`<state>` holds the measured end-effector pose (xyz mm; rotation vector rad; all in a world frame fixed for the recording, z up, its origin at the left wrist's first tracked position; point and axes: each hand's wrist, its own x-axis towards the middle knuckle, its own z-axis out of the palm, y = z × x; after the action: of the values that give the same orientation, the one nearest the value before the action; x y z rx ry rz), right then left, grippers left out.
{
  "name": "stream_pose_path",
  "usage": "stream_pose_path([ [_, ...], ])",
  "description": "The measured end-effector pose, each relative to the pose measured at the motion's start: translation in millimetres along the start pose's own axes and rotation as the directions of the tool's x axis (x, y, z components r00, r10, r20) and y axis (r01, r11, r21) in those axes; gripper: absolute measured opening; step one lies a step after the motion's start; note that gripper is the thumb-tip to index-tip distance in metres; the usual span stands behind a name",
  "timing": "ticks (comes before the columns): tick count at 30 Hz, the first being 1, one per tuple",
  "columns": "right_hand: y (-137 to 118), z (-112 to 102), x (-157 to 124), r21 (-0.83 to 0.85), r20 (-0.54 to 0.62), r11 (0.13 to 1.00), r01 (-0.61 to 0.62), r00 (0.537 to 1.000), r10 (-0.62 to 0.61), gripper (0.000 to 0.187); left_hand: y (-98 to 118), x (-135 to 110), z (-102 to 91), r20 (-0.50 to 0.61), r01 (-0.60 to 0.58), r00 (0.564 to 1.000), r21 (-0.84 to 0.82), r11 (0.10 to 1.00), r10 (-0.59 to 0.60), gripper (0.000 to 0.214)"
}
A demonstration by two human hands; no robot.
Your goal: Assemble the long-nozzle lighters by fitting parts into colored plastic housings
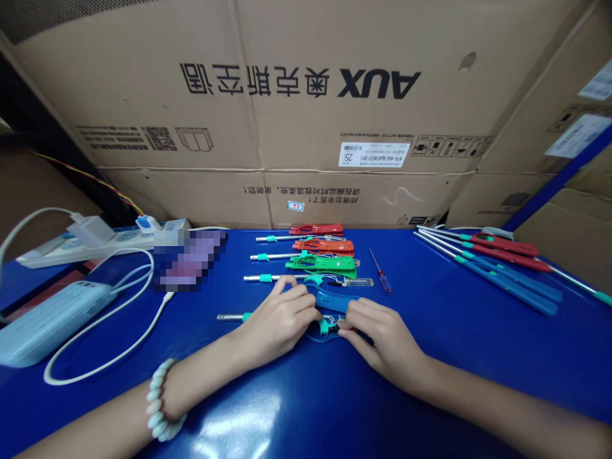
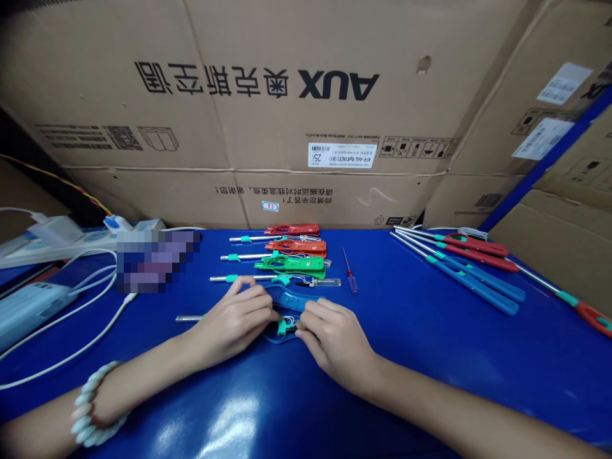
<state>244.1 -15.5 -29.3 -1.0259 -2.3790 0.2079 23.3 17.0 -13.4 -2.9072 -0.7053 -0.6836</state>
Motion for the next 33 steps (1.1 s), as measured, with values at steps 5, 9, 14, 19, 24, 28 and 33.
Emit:
stream_pose_path([
  [5,-3,1,-2,-0.222,0.008,0.970,0.099,0.995,-0.100,0.024,1,-2,3.3,0.003,-0.064,0.998,0.092,0.994,0.064,0.030],
  [9,-5,2,-5,-0.335,0.010,0.923,0.191,0.980,-0.199,0.023,2,-2,5.2,-0.019,-0.126,0.991,0.200,0.972,0.132,0.032],
  [14,-7,3,-8,-0.413,0.097,0.856,0.311,0.949,-0.299,0.028,10,-2,2.5,0.034,-0.238,0.970,0.345,0.908,0.241,0.026],
  [19,-7,2,-8,-0.407,0.140,0.850,0.335,0.942,-0.305,0.026,21,-2,-1.4,0.110,-0.302,0.953,0.431,0.850,0.283,0.025],
  [24,-3,-1,-4,-0.261,0.094,0.938,0.228,0.973,-0.210,0.020,19,-2,0.2,0.102,-0.245,0.969,0.357,0.901,0.224,0.020],
  [28,-3,-3,-1,-0.158,0.109,0.978,0.137,0.987,-0.120,0.017,13,-2,0.6,0.038,-0.054,0.998,0.166,0.985,0.048,0.022],
  [33,-6,-1,-1,-0.239,0.077,0.959,0.154,0.987,-0.139,0.031,10,-1,-2.7,0.031,0.131,0.991,-0.053,0.990,-0.130,0.018],
])
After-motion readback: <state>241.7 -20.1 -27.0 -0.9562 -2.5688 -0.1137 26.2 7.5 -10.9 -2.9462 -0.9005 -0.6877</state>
